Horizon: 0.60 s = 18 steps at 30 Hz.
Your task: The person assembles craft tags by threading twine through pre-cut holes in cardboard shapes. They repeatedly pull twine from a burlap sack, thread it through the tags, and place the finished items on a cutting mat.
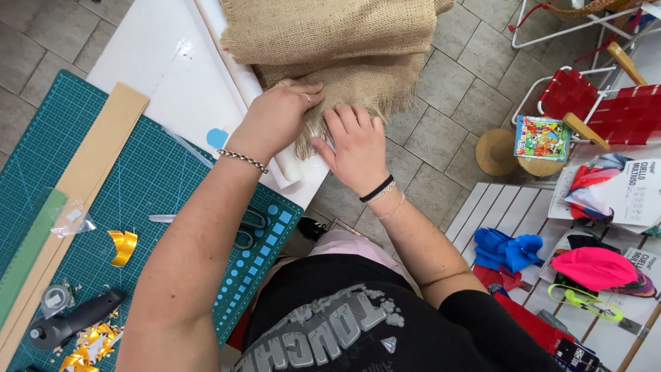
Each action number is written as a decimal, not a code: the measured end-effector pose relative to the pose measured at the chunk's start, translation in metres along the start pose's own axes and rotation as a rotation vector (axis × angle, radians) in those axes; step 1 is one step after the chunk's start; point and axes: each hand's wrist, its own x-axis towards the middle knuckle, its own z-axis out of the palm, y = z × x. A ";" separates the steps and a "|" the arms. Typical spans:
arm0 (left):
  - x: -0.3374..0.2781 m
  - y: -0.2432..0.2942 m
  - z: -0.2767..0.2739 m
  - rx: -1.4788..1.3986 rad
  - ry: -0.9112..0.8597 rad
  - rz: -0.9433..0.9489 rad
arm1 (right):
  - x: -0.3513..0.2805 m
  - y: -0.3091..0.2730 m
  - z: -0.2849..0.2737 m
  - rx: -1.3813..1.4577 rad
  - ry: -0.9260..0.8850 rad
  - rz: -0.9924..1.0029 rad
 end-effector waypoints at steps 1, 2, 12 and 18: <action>-0.001 0.001 0.001 0.045 0.011 -0.007 | 0.002 0.003 0.003 0.014 -0.016 -0.007; -0.001 0.003 0.001 0.091 0.023 -0.013 | 0.004 0.007 0.007 0.028 -0.030 -0.016; 0.003 -0.012 0.025 0.135 0.093 0.011 | 0.003 0.032 -0.013 0.360 -0.210 -0.078; 0.001 -0.010 0.024 0.108 0.103 0.000 | 0.013 0.032 -0.013 0.216 -0.125 -0.034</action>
